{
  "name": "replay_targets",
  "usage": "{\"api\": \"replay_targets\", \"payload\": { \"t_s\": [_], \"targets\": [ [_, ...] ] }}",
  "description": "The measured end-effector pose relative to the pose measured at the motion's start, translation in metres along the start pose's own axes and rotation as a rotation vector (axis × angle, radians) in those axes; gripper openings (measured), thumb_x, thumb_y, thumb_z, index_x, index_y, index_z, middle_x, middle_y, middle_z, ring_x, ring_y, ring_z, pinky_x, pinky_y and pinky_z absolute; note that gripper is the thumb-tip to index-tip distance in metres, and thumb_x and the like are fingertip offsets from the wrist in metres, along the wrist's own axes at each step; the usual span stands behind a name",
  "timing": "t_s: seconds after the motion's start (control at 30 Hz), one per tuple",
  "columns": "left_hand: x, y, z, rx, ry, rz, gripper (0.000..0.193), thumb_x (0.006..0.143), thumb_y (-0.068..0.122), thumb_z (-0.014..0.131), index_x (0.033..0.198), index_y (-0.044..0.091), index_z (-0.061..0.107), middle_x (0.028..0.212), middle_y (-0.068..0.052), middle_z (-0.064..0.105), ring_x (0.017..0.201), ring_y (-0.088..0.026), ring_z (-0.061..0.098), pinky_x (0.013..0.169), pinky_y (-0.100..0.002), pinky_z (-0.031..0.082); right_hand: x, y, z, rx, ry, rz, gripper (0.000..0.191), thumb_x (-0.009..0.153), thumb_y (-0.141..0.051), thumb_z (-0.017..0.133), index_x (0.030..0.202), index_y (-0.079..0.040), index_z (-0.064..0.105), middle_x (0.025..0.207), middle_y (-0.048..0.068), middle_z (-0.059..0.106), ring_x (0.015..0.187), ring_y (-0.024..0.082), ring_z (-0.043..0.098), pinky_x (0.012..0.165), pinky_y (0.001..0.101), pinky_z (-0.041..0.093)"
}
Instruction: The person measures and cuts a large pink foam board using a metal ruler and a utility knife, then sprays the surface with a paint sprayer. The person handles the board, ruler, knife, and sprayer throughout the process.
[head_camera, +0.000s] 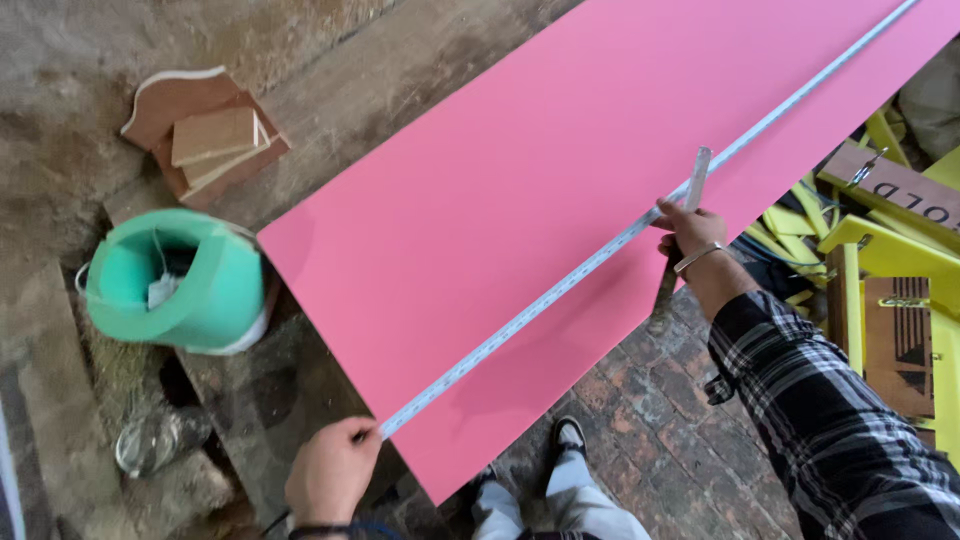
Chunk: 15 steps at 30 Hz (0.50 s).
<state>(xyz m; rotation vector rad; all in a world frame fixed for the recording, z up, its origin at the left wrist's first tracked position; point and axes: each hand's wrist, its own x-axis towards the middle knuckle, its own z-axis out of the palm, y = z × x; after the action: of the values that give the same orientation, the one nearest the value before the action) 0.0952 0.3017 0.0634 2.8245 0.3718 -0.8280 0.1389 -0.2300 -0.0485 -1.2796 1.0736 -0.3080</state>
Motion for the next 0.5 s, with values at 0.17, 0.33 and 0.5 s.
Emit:
{"api": "replay_targets", "payload": {
  "t_s": [0.17, 0.33, 0.5],
  "targets": [
    [0.014, -0.009, 0.031, -0.090, 0.107, 0.238, 0.023, 0.083, 0.037, 0.067, 0.100, 0.026, 0.078, 0.100, -0.010, 0.075, 0.095, -0.037, 0.071, 0.078, -0.048, 0.059, -0.051, 0.020, -0.015, -0.022, -0.030, 0.026, 0.037, 0.109, -0.032, 0.056, 0.115, 0.004, 0.061, 0.090, 0.019, 0.072, 0.051, 0.017, 0.054, 0.049, 0.0343, 0.049],
    [0.030, -0.003, 0.069, -0.111, 0.115, 0.157, 0.021, 0.083, 0.034, 0.068, 0.098, 0.027, 0.081, 0.099, -0.010, 0.076, 0.095, -0.036, 0.071, 0.081, -0.049, 0.058, -0.193, 0.088, -0.003, -0.562, -0.613, -0.400, 0.036, 0.094, -0.024, 0.057, 0.121, -0.001, 0.063, 0.089, 0.013, 0.077, 0.071, 0.019, 0.077, 0.063, 0.0368, 0.063],
    [0.029, 0.004, 0.093, -0.190, 0.244, 0.265, 0.015, 0.085, 0.029, 0.071, 0.095, 0.018, 0.072, 0.099, -0.006, 0.073, 0.089, -0.032, 0.072, 0.072, -0.050, 0.058, -0.301, 0.118, 0.036, -1.001, -0.738, -0.348, 0.041, 0.093, -0.032, 0.063, 0.133, -0.022, 0.058, 0.066, 0.006, 0.076, 0.055, 0.023, 0.076, 0.055, 0.0379, 0.059]
  ]
}}
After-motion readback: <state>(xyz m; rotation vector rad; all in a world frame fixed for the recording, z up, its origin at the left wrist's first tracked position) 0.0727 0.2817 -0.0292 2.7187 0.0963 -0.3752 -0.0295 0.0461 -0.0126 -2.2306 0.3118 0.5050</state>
